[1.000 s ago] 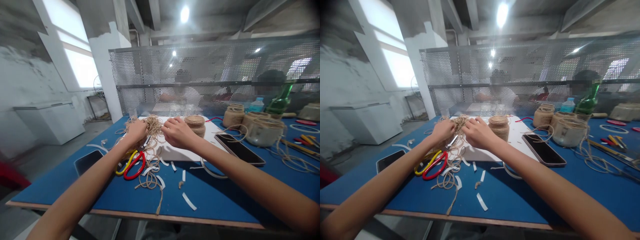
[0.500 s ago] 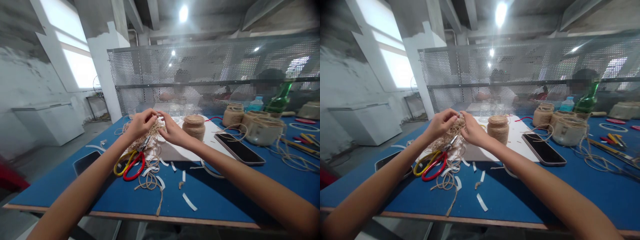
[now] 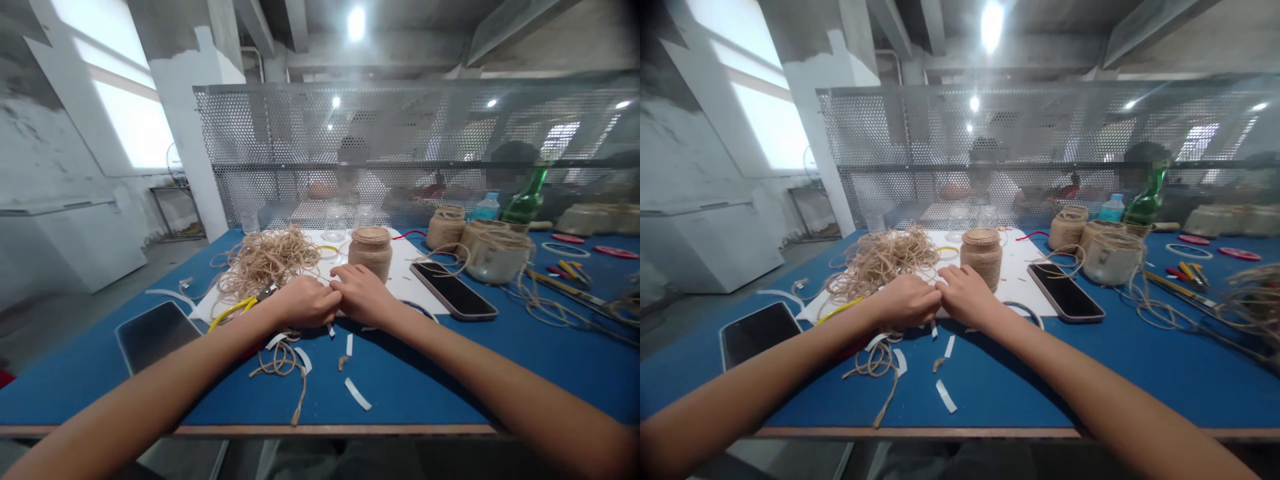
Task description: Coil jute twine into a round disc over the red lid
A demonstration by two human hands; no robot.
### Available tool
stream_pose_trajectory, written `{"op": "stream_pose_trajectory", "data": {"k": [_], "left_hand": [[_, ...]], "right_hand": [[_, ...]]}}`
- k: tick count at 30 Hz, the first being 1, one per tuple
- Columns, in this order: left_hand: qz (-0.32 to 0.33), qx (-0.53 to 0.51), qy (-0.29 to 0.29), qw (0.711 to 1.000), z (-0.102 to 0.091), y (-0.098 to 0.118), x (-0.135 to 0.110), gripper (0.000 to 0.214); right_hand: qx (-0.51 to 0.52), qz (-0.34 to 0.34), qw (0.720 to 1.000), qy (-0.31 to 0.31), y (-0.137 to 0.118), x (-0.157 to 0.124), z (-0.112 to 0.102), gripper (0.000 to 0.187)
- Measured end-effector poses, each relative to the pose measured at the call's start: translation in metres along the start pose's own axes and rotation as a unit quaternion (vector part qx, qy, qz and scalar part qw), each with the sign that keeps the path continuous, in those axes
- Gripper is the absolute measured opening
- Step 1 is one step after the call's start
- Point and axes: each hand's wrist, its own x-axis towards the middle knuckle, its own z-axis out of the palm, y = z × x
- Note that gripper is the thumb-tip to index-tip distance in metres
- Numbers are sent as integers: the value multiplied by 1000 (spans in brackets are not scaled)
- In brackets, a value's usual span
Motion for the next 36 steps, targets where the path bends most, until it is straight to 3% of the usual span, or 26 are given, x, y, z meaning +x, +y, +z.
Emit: {"op": "stream_pose_trajectory", "data": {"k": [9, 36], "left_hand": [[5, -13, 44, 999, 1, 10, -1, 12], [4, -43, 13, 999, 9, 15, -5, 10]], "right_hand": [[-8, 32, 998, -61, -8, -3, -3, 11], [-2, 86, 990, -113, -14, -10, 0, 19]]}}
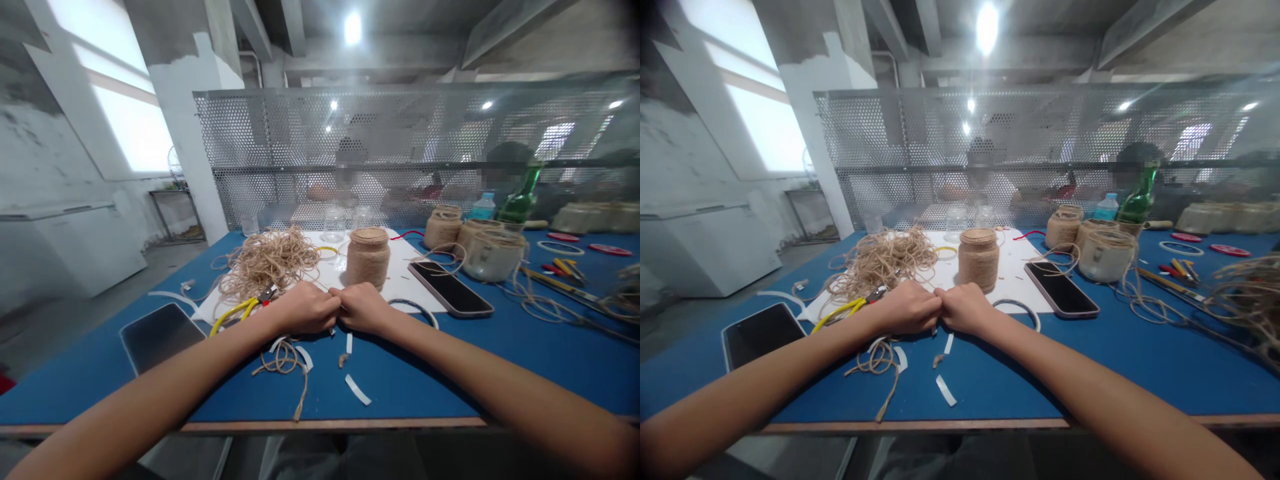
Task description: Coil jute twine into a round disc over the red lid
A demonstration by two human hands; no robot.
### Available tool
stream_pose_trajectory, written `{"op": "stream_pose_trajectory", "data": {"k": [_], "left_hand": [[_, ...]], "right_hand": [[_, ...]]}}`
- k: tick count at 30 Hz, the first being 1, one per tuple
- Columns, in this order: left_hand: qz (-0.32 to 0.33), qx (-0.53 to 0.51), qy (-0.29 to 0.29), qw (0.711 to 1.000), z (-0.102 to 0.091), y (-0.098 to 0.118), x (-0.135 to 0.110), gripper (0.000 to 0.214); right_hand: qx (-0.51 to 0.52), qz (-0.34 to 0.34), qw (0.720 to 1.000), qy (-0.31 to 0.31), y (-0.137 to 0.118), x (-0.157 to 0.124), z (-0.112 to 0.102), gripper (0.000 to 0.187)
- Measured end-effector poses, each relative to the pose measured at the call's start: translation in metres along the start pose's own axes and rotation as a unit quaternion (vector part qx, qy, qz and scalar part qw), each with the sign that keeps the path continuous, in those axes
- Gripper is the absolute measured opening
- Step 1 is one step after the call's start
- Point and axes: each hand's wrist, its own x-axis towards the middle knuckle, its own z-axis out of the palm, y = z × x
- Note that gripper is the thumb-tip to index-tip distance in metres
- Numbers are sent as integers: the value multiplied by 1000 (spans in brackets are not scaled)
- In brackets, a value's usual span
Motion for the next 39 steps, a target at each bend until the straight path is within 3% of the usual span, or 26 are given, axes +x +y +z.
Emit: {"op": "stream_pose_trajectory", "data": {"k": [20, 23, 25, 27, 30, 34, 36, 39], "left_hand": [[6, 15, 18, 1000, -7, -1, 3, 12], [-2, 22, 44, 999, -15, -6, 4, 17], [-45, 10, 68, 997, -21, -10, 4, 19], [-125, -27, 97, 987, -27, -15, 4, 18], [-228, -122, 119, 959, -32, -21, 6, 27], [-219, -225, 43, 948, -34, -24, 9, 24], [-208, -237, 5, 949, -34, -25, 9, 24], [-215, -215, 1, 953, -35, -28, 6, 20]], "right_hand": [[18, 10, 1000, -20, -1, 0, -6, 21], [55, 26, 998, 2, -1, 1, -8, 21], [118, 55, 991, 42, -1, 2, -11, 21], [217, 78, 968, 95, -1, 4, -15, 27], [374, 79, 909, 165, 0, 7, -24, 31], [497, 81, 840, 202, 1, 10, -30, 28], [533, 98, 814, 208, 3, 11, -31, 28], [566, 139, 779, 232, 6, 13, -33, 29]]}}
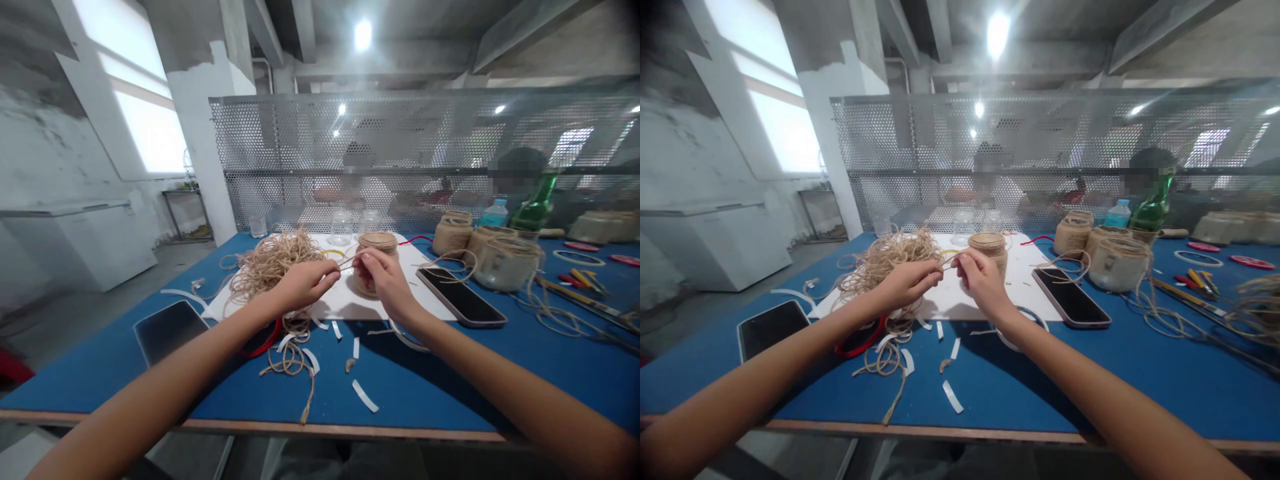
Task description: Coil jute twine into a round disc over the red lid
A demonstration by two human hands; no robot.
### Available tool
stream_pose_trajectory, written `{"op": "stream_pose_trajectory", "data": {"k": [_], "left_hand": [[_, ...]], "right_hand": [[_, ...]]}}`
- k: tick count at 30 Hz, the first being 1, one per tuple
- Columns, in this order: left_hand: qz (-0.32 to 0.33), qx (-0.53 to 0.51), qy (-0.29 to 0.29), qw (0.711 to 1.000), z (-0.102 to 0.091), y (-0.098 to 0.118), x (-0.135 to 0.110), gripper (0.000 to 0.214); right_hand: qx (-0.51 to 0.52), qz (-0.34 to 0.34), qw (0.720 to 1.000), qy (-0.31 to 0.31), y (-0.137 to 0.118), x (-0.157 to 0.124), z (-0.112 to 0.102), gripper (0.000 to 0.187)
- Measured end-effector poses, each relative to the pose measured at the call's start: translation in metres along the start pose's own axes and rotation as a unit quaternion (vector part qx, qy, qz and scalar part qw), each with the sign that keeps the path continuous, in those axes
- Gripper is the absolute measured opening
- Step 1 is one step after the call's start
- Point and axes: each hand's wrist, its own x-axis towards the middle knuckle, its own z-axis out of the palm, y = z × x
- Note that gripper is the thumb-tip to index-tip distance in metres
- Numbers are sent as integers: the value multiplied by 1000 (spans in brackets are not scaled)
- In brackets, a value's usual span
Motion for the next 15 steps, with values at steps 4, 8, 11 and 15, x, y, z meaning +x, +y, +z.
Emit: {"op": "stream_pose_trajectory", "data": {"k": [4, 8, 11, 15], "left_hand": [[-23, 60, 7, 998, -3, -11, -1, 19], [-56, 97, -9, 994, -8, -28, -2, 17], [-85, 121, -13, 989, -14, -43, -3, 18], [-142, 166, -39, 975, -23, -70, -8, 20]], "right_hand": [[23, -16, 998, 63, -6, 5, -5, 27], [-4, -42, 994, 100, -18, 9, -12, 28], [12, -50, 995, 87, -28, 12, -20, 31], [51, -52, 996, 60, -43, 14, -38, 27]]}}
